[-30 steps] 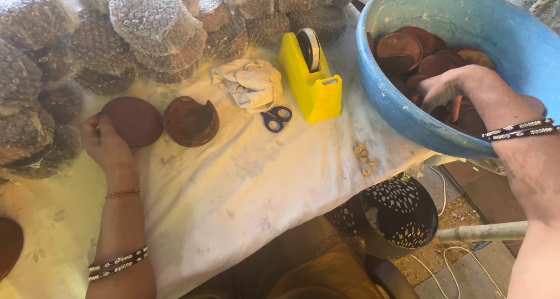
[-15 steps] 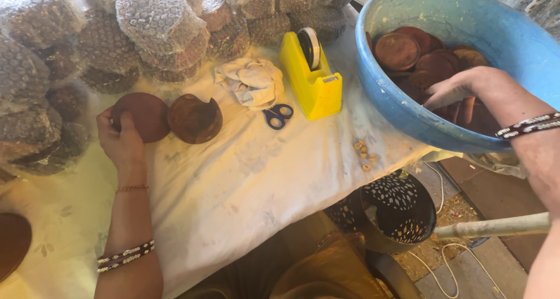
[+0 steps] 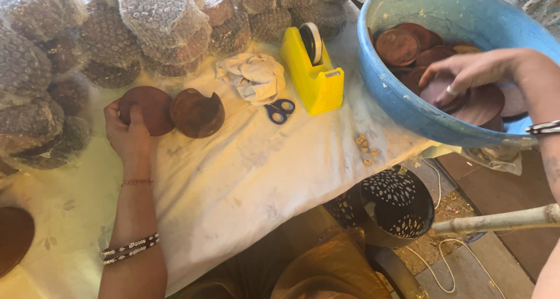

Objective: The person wipes the inside and outside of small brown ceramic pots using a white cloth and kemudian stacks them.

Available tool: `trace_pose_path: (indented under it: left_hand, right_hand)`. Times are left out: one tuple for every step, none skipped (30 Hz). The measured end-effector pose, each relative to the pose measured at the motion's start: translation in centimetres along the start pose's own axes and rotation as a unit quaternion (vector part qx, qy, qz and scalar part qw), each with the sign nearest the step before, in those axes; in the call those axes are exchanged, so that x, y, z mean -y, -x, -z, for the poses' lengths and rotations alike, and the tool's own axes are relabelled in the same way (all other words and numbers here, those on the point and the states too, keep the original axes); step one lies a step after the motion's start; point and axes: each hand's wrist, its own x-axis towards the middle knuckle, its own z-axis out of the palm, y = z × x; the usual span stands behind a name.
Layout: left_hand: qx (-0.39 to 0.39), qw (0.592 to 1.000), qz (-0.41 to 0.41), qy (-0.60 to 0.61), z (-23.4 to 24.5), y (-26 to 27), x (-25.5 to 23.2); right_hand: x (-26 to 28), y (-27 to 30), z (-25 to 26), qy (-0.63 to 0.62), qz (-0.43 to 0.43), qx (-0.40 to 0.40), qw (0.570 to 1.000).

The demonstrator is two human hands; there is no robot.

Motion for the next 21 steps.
trace_pose_path:
  left_hand:
    - [0.005, 1.000, -0.001, 0.022, 0.0, 0.0, 0.4]
    - [0.009, 0.999, -0.003, 0.044, -0.1, 0.0, 0.9]
    - [0.009, 0.999, -0.003, 0.044, -0.1, -0.1, 1.0]
    - [0.011, 0.999, -0.003, 0.051, -0.2, -0.2, 1.2]
    - [0.013, 0.998, -0.003, 0.058, -0.2, -0.2, 1.3]
    - [0.013, 0.998, -0.003, 0.059, -0.2, -0.2, 1.1]
    - [0.010, 0.999, -0.004, 0.044, -0.3, -0.2, 0.9]
    - [0.007, 1.000, -0.004, 0.029, -0.3, -0.2, 0.7]
    - [0.006, 1.000, -0.005, 0.030, -0.4, -0.1, 0.2]
    - [0.004, 1.000, 0.005, 0.021, -0.4, 0.0, -0.2]
    - [0.001, 1.000, 0.016, 0.010, -0.3, 0.3, -0.6]
    - [-0.001, 1.000, 0.016, 0.009, -0.6, 0.3, -0.3]
    - [-0.005, 1.000, -0.005, 0.007, -0.6, 0.2, 0.0]
    - [-0.009, 1.000, -0.027, 0.005, -0.5, 0.1, 0.4]
    - [-0.018, 1.000, -0.024, -0.001, -0.6, 0.1, 0.4]
    - [-0.019, 0.999, -0.028, -0.027, -0.7, 0.1, 0.4]
    - [-0.022, 0.998, -0.031, -0.054, -0.6, 0.0, 0.5]
    - [-0.033, 0.997, -0.028, -0.061, -0.5, 0.2, 0.1]
    - [-0.031, 0.998, -0.023, -0.057, -0.6, 0.3, -0.3]
    - [-0.029, 0.998, -0.018, -0.052, -0.6, 0.4, -0.6]
    - [-0.038, 0.997, -0.016, -0.058, -0.5, 0.5, -1.0]
  right_hand:
    - [0.1, 0.6, 0.6, 0.004, 0.044, -0.057, 0.997]
    - [0.1, 1.1, 1.2, 0.007, 0.087, -0.113, 0.990]
    - [-0.1, 1.5, 1.7, 0.007, 0.087, -0.114, 0.990]
    - [-0.3, 1.9, 2.3, -0.005, 0.127, -0.173, 0.977]
    - [-0.6, 2.3, 2.8, -0.017, 0.165, -0.231, 0.959]
    - [-0.4, 2.8, 2.7, -0.017, 0.165, -0.232, 0.959]
    - [-0.1, 3.3, 2.7, -0.052, 0.192, -0.271, 0.942]
    - [0.1, 3.8, 2.7, -0.087, 0.218, -0.310, 0.921]
    - [0.1, 3.8, 2.7, -0.086, 0.219, -0.311, 0.921]
    - [0.0, 3.7, 2.7, -0.128, 0.260, -0.341, 0.894]
    - [0.1, 3.4, 2.8, -0.169, 0.302, -0.367, 0.864]
    - [1.1, 3.9, 2.5, -0.168, 0.304, -0.366, 0.864]
    - [2.3, 4.2, 2.4, -0.185, 0.339, -0.382, 0.840]
    - [3.6, 4.5, 2.1, -0.202, 0.374, -0.396, 0.814]
    - [5.6, 5.0, 1.5, -0.200, 0.382, -0.389, 0.814]
    - [7.6, 5.5, 0.8, -0.174, 0.395, -0.392, 0.812]
    - [9.7, 6.0, 0.1, -0.147, 0.411, -0.394, 0.809]
    - [12.0, 6.1, -1.1, -0.144, 0.421, -0.386, 0.808]
    - [14.3, 6.3, -2.3, -0.097, 0.432, -0.372, 0.816]
    - [16.6, 6.5, -3.5, -0.050, 0.443, -0.357, 0.820]
    - [19.0, 6.3, -4.9, -0.048, 0.451, -0.352, 0.819]
